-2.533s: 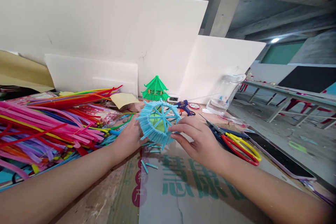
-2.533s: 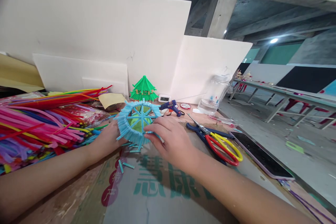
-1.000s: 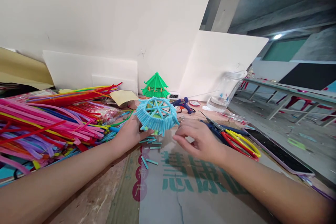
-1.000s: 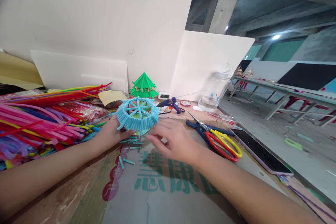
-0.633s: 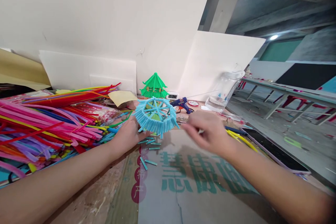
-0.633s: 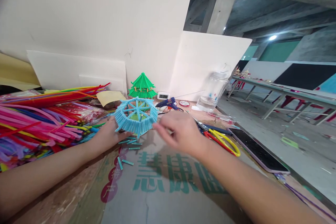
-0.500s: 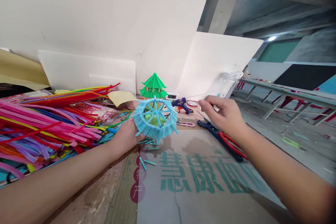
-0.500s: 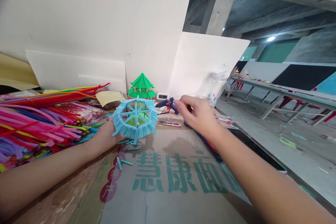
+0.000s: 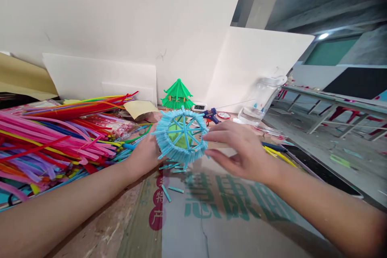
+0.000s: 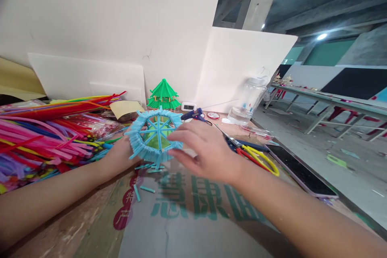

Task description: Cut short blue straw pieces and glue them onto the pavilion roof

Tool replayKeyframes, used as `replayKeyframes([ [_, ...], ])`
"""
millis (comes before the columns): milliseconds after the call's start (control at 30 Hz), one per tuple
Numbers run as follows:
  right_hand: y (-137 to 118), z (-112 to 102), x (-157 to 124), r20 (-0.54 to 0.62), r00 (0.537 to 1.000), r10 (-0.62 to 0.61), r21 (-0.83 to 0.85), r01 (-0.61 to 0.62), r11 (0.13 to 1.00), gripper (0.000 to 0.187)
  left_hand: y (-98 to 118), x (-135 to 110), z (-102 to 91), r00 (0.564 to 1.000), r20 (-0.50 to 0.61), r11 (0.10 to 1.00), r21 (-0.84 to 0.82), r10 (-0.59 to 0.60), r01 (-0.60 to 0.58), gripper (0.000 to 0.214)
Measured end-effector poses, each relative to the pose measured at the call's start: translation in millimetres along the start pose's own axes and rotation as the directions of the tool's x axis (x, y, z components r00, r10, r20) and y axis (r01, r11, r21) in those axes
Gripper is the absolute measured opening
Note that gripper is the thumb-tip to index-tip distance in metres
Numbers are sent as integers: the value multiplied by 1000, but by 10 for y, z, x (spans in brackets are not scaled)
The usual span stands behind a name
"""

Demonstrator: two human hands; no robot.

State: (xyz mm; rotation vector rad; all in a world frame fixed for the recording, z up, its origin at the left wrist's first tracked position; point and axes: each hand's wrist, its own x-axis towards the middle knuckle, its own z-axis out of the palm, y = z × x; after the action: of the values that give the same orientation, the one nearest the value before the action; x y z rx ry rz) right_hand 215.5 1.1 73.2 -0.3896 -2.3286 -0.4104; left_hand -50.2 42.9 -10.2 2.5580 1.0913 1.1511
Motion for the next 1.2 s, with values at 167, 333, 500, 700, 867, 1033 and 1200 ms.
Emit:
replayKeyframes([
  [167, -146, 176, -14, -19, 999, -29, -18, 29, 999, 29, -17, -11, 5, 998, 27, 992, 115, 53, -56, 42],
  [333, -105, 198, -163, -71, 997, 14, -16, -15, 1000, 31, -36, 1, 16, 999, 9, 995, 83, 46, -47, 50],
  [500, -111, 230, -150, -52, 999, -3, -25, 2, 1000, 30, -13, 2, 5, 998, 9, 996, 74, 57, -57, 49],
  [700, -127, 254, -29, -94, 996, -15, -20, 13, 1000, 30, -18, -17, 13, 1000, -29, 1000, 18, 3, -3, 51],
  [867, -140, 249, 29, -104, 994, -17, -14, 15, 1000, 29, -61, -7, 17, 999, -28, 999, 28, 37, -36, 49],
  [1033, -125, 265, -27, -88, 996, 16, -17, -18, 1000, 31, -55, -5, 12, 1000, -4, 1000, 14, 25, -25, 51],
  [1200, -106, 277, -70, -89, 996, -14, -32, 11, 999, 29, -62, -10, 20, 1000, -7, 999, 46, 21, -21, 53],
])
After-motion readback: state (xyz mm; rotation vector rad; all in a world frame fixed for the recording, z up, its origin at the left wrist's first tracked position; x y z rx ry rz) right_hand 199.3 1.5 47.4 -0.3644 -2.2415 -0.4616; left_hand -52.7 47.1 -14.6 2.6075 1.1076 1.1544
